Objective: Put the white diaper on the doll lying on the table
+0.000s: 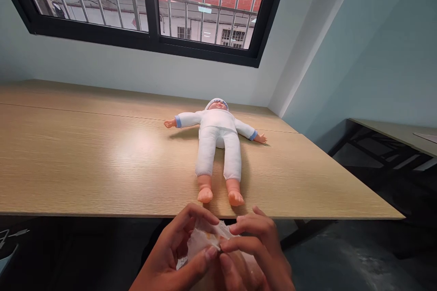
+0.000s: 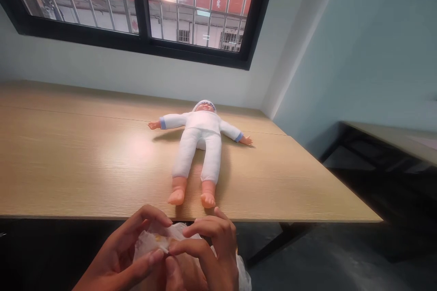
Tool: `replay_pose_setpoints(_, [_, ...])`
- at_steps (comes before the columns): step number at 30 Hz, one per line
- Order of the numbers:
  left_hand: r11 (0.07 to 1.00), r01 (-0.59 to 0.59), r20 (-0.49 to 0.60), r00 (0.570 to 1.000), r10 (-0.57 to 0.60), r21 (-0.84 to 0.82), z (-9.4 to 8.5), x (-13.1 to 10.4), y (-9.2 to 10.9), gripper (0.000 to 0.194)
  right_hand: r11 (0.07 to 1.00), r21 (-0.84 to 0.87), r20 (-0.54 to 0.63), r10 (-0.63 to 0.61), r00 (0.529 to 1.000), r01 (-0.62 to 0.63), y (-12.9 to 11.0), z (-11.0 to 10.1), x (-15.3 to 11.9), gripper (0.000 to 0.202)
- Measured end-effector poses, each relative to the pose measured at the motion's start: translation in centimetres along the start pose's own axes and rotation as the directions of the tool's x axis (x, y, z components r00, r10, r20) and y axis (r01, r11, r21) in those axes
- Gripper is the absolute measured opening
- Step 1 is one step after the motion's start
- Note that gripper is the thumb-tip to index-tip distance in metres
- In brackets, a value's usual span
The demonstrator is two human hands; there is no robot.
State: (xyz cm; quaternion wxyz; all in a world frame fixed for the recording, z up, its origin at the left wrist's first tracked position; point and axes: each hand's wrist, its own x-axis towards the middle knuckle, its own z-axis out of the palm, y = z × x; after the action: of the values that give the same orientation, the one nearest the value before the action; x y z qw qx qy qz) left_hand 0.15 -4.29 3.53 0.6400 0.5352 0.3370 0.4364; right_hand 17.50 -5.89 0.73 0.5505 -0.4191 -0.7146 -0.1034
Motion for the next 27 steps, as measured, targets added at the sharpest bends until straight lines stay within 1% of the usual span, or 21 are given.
replay_pose_setpoints(2, [1.000, 0.014, 0.012, 1.000, -0.014, 0.007, 0.0, 0.0, 0.0, 0.023, 0.999, -0.002, 0.008, -0.045, 0.999, 0.045, 0.4, -0.2, 0.1, 0.005])
replay_pose_setpoints(6, [1.000, 0.000, 0.029, 1.000, 0.000, 0.005, 0.1, 0.0, 0.1, 0.022, 0.992, -0.007, 0.078, -0.124, 0.989, 0.125, 0.9, -0.5, 0.5, 0.004])
replay_pose_setpoints(8, [1.000, -0.001, 0.031, 1.000, 0.000, 0.012, 0.0, 0.0, 0.2, 0.021, 0.996, 0.003, 0.068, -0.094, 0.993, 0.094, 0.6, -0.4, 0.5, 0.003])
replay_pose_setpoints(12, [1.000, -0.001, 0.035, 0.999, 0.000, 0.028, -0.1, 0.1, 0.2, 0.021, 0.999, 0.030, 0.001, 0.021, 1.000, -0.021, -0.2, 0.1, 0.4, 0.009])
replay_pose_setpoints(13, [1.000, -0.007, 0.033, 0.999, 0.006, 0.027, -0.1, 0.1, 0.2, 0.021, 0.999, 0.031, 0.000, 0.021, 1.000, -0.021, -0.3, 0.2, 0.3, 0.009])
replay_pose_setpoints(16, [0.999, -0.031, 0.031, 0.999, 0.030, 0.027, -0.1, 0.1, 0.2, 0.021, 0.999, 0.034, -0.004, -0.038, 0.999, 0.038, 0.1, 0.3, 0.1, 0.006])
replay_pose_setpoints(18, [0.999, -0.038, 0.037, 0.999, 0.037, 0.032, -0.1, 0.1, 0.2, 0.020, 0.996, 0.033, 0.020, -0.083, 0.996, 0.083, 0.5, 0.2, 0.1, 0.003])
replay_pose_setpoints(20, [0.999, -0.033, 0.040, 0.999, 0.032, 0.042, -0.1, 0.1, 0.2, 0.018, 0.994, 0.030, 0.046, -0.102, 0.994, 0.101, 0.6, 0.1, 0.2, 0.002])
replay_pose_setpoints(22, [0.998, -0.026, 0.033, 0.999, 0.025, 0.057, -0.1, 0.1, 0.2, 0.018, 0.995, 0.032, 0.046, -0.094, 0.995, 0.092, 0.4, 0.0, 0.3, 0.003])
replay_pose_setpoints(25, [0.997, -0.030, 0.020, 0.999, 0.028, 0.075, -0.2, 0.1, 0.2, 0.018, 0.998, 0.048, 0.043, -0.032, 0.999, 0.030, 0.0, 0.0, 0.4, 0.004])
replay_pose_setpoints(27, [0.997, -0.029, 0.013, 1.000, 0.028, 0.078, -0.1, 0.1, 0.2, 0.018, 0.998, 0.058, 0.044, -0.011, 0.999, 0.008, -0.2, 0.1, 0.4, 0.004])
